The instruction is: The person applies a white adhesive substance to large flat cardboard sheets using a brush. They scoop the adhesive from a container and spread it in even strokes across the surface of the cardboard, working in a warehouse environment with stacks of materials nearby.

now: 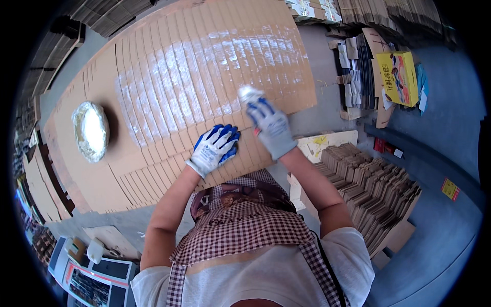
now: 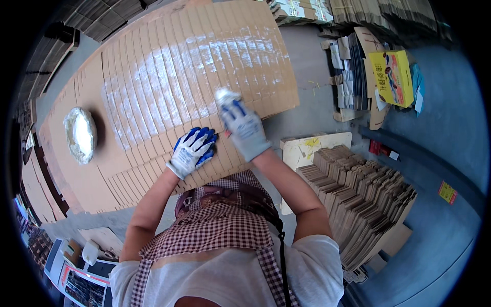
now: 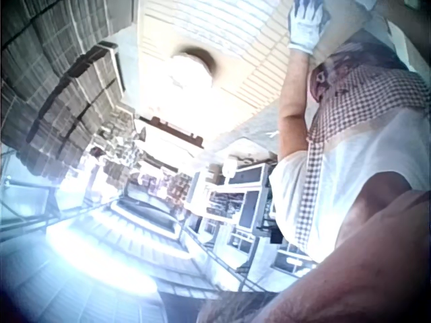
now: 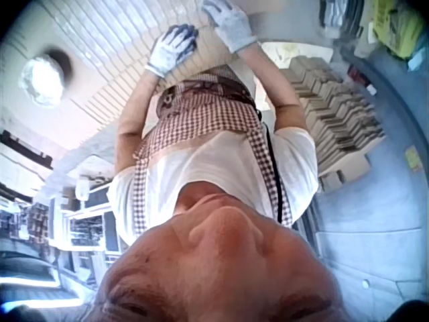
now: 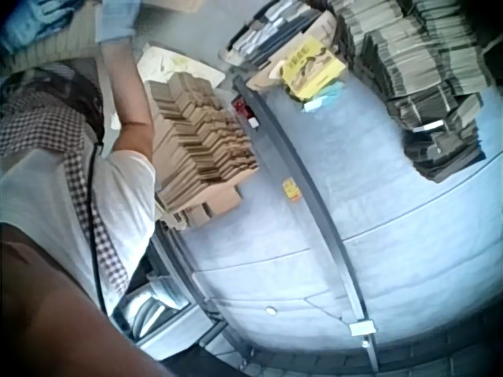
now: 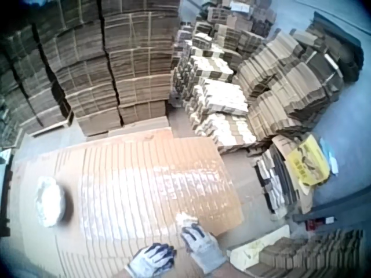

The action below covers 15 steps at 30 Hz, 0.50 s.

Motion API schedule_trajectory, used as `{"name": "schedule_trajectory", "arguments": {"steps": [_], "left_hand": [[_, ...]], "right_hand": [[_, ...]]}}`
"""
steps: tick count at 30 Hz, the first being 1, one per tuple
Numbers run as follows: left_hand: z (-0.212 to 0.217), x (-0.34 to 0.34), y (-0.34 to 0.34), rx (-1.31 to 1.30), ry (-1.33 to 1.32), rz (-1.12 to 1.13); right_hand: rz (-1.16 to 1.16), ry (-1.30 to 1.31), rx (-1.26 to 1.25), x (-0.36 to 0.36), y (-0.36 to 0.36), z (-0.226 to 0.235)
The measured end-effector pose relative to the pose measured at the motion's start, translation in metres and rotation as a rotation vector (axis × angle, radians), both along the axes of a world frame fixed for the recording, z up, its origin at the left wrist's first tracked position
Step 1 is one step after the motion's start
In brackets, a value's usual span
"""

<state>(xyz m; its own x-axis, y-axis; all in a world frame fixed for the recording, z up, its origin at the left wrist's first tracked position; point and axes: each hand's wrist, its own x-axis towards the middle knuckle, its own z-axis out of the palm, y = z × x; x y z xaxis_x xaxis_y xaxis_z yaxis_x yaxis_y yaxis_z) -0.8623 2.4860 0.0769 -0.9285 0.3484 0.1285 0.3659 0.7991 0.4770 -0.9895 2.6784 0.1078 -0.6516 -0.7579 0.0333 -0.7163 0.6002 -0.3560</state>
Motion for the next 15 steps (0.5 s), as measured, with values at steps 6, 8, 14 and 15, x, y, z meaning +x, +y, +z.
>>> {"name": "schedule_trajectory", "arguments": {"steps": [6, 8, 14, 15], "left_hand": [[-0.004, 0.002, -0.002, -0.016, 0.007, -0.008], [-0.005, 0.004, -0.002, -0.036, -0.063, -0.007], [0.0, -0.001, -0.002, -0.02, 0.038, 0.01], [-0.001, 0.001, -0.001, -0.02, 0.026, 0.012]], "right_hand": [[0.098, 0.044, -0.074, 0.009, -0.013, 0.023], [0.183, 0.048, -0.066, 0.016, -0.017, 0.008], [-0.108, 0.035, -0.104, -0.048, -0.011, 0.001], [-0.103, 0.037, -0.088, -0.041, -0.015, 0.013]]}}
